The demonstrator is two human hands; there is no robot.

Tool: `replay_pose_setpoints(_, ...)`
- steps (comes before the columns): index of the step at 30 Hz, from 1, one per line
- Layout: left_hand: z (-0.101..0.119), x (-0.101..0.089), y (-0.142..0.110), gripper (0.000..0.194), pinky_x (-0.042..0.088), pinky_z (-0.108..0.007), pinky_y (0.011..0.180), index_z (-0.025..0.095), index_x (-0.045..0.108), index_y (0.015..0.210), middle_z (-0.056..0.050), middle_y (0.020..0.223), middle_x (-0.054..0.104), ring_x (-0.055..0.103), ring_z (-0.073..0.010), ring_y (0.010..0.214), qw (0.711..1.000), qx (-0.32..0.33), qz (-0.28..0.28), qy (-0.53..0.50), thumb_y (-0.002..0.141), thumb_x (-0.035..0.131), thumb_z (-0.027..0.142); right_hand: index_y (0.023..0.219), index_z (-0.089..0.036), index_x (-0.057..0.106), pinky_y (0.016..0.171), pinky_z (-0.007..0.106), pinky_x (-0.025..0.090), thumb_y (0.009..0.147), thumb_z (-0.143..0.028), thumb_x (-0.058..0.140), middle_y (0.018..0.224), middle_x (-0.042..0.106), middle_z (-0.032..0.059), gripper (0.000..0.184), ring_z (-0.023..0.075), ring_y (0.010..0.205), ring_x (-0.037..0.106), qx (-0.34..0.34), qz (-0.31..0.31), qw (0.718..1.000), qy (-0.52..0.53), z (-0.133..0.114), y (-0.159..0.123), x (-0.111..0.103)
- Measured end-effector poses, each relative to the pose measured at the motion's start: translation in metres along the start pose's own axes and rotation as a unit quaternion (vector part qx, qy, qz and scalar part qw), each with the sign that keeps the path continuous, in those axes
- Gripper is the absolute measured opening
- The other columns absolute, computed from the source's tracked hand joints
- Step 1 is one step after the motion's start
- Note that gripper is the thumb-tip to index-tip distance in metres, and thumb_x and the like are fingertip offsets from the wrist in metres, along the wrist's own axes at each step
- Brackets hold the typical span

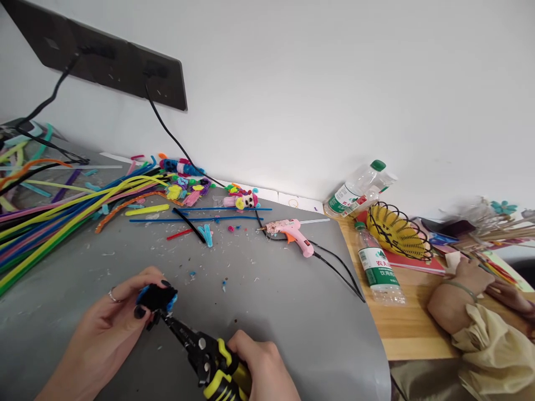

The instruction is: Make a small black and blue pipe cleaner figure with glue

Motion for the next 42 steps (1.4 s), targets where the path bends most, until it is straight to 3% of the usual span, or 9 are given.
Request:
replay_pose_setpoints(5,0.002,0.001,0.000,0.026,0.050,-0.022,0.054,0.029,0.089,0.093,-0.007,0.090,0.067,0.057,-0.0151,0.066,0.999,-0.001,0.032,-0.007,0.081,0.091,0.052,0.081,-0.023,0.057,0.058,0.020,0.033,0.065,-0.021,0.083,0.072,0.050,-0.0068,0.030,0.0115,0.068,0.043,-0.002,-0.001,1.000,0.003,-0.001,-0.001,-0.001)
replay_pose_setpoints(13,-0.010,-0.008,-0.002,0.025,0.053,-0.024,0.060,0.030,0.090,0.100,-0.009,0.101,0.068,0.062,-0.0187,0.076,0.999,-0.031,0.008,-0.008,0.083,0.090,0.047,0.083,-0.024,0.055,0.060,0.020,0.034,0.065,-0.018,0.078,0.075,0.052,-0.0058,0.030,0.0119,0.069,0.045,0.007,-0.020,1.000,0.002,0.006,0.000,0.006)
replay_pose_setpoints(17,-0.011,-0.007,-0.002,0.025,0.053,-0.024,0.061,0.030,0.090,0.100,-0.009,0.101,0.069,0.063,-0.0191,0.077,1.000,-0.029,0.008,-0.008,0.083,0.091,0.049,0.084,-0.024,0.056,0.065,0.020,0.038,0.057,-0.011,0.073,0.080,0.058,-0.0040,0.034,0.0154,0.078,0.054,0.026,0.009,0.999,-0.024,0.009,-0.002,0.004)
replay_pose_setpoints(21,-0.010,-0.008,-0.002,0.027,0.054,-0.024,0.062,0.029,0.090,0.099,-0.010,0.101,0.069,0.065,-0.0205,0.080,0.999,-0.032,0.017,-0.009,0.080,0.092,0.050,0.087,-0.025,0.060,0.071,0.020,0.042,0.058,-0.011,0.072,0.086,0.064,-0.0024,0.034,0.0182,0.086,0.058,0.018,0.022,0.999,-0.026,0.009,-0.002,0.004)
replay_pose_setpoints(28,-0.009,-0.007,-0.002,0.024,0.054,-0.024,0.057,0.031,0.090,0.100,-0.008,0.102,0.069,0.061,-0.0157,0.068,1.000,-0.029,0.007,-0.007,0.082,0.091,0.048,0.086,-0.025,0.058,0.068,0.020,0.040,0.063,-0.017,0.080,0.082,0.059,-0.0038,0.032,0.0163,0.081,0.055,0.004,0.018,1.000,-0.016,0.014,-0.002,0.003)
replay_pose_setpoints(33,0.000,0.001,0.000,0.027,0.051,-0.022,0.052,0.030,0.090,0.093,-0.007,0.090,0.069,0.059,-0.0140,0.062,1.000,-0.012,0.025,-0.007,0.079,0.092,0.053,0.085,-0.024,0.056,0.060,0.020,0.035,0.068,-0.021,0.080,0.076,0.054,-0.0053,0.029,0.0126,0.071,0.047,-0.011,-0.010,1.000,0.013,0.006,-0.002,0.002)
replay_pose_setpoints(38,0.005,0.004,0.002,0.027,0.051,-0.020,0.053,0.032,0.090,0.089,-0.007,0.088,0.069,0.060,-0.0145,0.064,0.999,-0.005,0.051,-0.011,0.076,0.095,0.054,0.084,-0.024,0.055,0.058,0.022,0.030,0.068,-0.027,0.082,0.073,0.048,-0.0060,0.032,0.0120,0.068,0.038,-0.007,-0.017,1.000,-0.009,0.005,0.002,0.004)
replay_pose_setpoints(42,0.002,0.002,0.001,0.027,0.051,-0.021,0.052,0.032,0.090,0.091,-0.007,0.089,0.068,0.059,-0.0144,0.063,0.999,-0.015,0.041,-0.006,0.078,0.093,0.055,0.083,-0.024,0.054,0.058,0.022,0.030,0.067,-0.029,0.086,0.073,0.046,-0.0067,0.036,0.0115,0.067,0.034,-0.004,-0.023,1.000,0.008,0.006,0.002,0.004)
Point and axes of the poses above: each hand's wrist, its own y-axis towards the middle knuckle, its own x-axis out of the palm, z = x × y, the point moved 7 cm from there along y, towards the middle knuckle
